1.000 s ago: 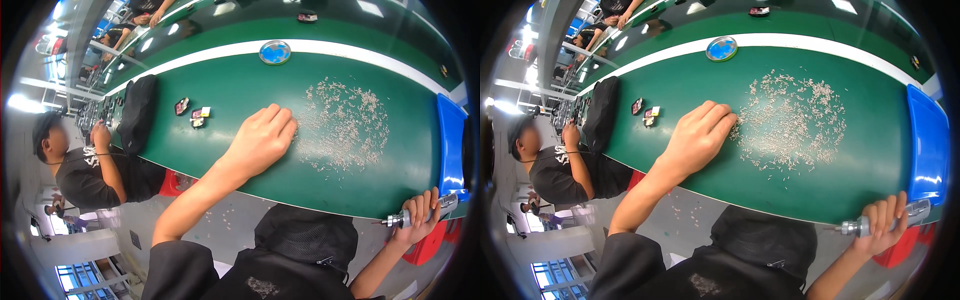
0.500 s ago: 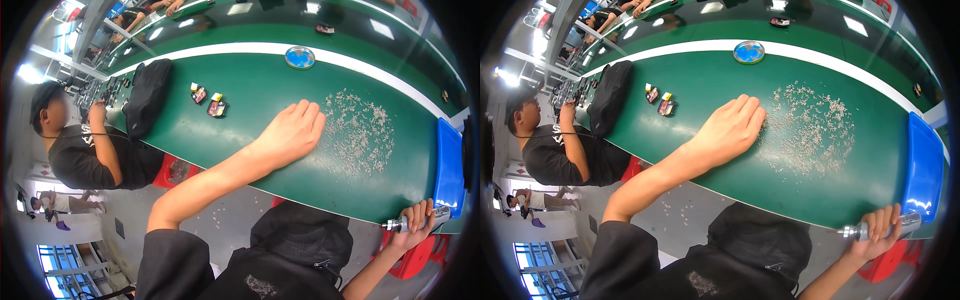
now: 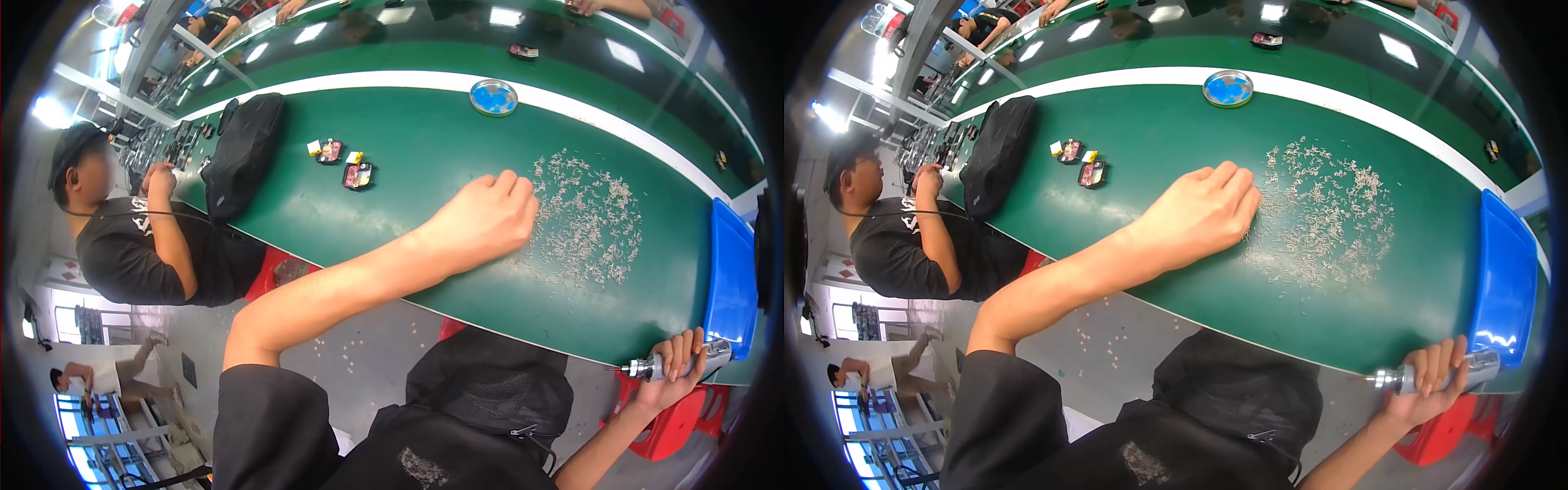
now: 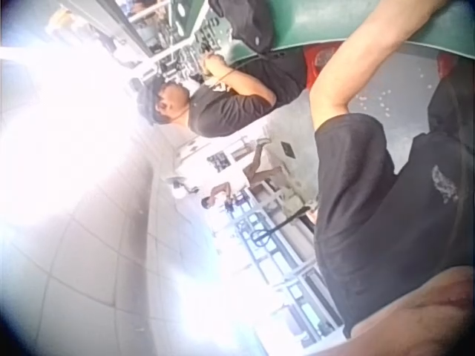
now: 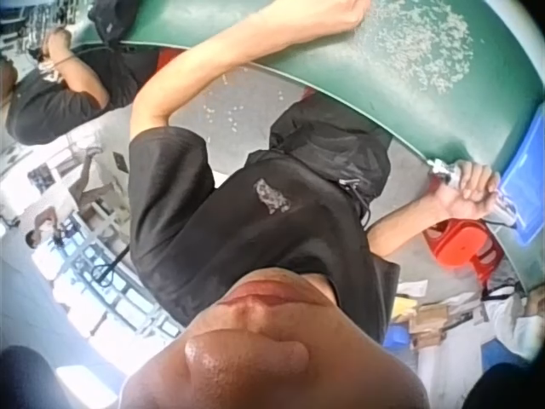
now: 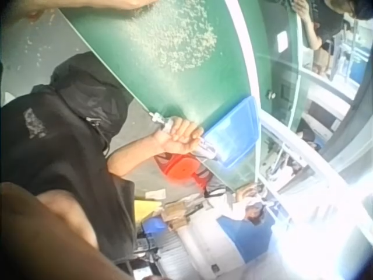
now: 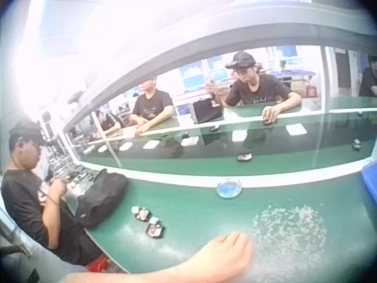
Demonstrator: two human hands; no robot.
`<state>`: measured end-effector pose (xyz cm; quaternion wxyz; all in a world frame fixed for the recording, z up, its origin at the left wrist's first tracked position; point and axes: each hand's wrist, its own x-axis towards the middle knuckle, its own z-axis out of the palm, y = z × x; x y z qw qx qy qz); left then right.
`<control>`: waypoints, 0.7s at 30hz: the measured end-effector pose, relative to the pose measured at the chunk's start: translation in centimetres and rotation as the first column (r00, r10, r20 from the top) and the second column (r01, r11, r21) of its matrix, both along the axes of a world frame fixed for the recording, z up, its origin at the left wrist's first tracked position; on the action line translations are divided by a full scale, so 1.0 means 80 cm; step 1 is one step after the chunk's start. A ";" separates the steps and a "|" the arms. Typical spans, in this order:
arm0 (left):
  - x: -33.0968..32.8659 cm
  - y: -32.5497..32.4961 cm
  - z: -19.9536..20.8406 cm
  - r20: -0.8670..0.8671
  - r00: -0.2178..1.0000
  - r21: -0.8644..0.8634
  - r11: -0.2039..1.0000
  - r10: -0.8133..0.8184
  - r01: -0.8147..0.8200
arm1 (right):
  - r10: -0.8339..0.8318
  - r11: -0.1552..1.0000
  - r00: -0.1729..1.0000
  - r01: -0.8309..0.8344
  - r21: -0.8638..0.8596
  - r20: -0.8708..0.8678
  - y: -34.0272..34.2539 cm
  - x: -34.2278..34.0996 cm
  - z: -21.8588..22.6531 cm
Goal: The recorder is assembling small electronic components at a workbench using an electric screwdriver.
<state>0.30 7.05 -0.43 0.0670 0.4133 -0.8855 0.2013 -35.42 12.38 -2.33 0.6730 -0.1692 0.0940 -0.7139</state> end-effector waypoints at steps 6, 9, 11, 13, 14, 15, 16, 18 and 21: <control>0.012 0.002 -0.002 -0.384 0.920 0.074 0.996 0.077 -0.053 | -0.009 1.000 1.000 0.009 0.002 0.013 0.003 0.005 0.004; 0.005 0.012 0.001 -0.519 0.835 0.133 0.982 0.183 -0.133 | -0.005 1.000 1.000 0.005 0.022 0.000 0.005 0.002 0.001; -0.003 0.027 0.002 -0.620 0.768 0.155 0.985 0.161 -0.082 | -0.041 0.998 0.998 0.043 0.051 -0.048 0.007 0.006 0.000; -0.023 0.047 0.009 -0.681 0.716 0.185 0.982 0.151 -0.030 | -0.039 0.997 0.997 0.043 0.059 -0.068 0.002 0.014 0.002; -0.036 0.057 0.008 -0.783 0.596 0.235 0.972 0.179 0.016 | -0.035 0.997 0.998 0.039 0.064 -0.060 0.003 0.016 0.001; -0.046 0.069 0.011 -0.854 0.465 0.285 0.957 0.231 0.048 | -0.017 0.999 0.999 0.018 0.038 -0.043 0.002 0.020 0.007; -0.057 0.078 0.013 -0.856 0.458 0.307 0.949 0.241 0.075 | 0.001 1.000 1.000 -0.001 0.015 -0.030 0.003 0.025 0.015; -0.077 0.084 -0.002 -0.925 0.168 0.375 0.886 0.340 0.273 | 0.029 0.999 0.999 -0.030 -0.031 -0.025 -0.002 0.033 0.023; -0.101 0.096 -0.005 -0.882 -0.035 0.410 0.801 0.470 0.437 | 0.078 0.990 0.997 -0.080 -0.120 -0.022 -0.002 0.044 0.033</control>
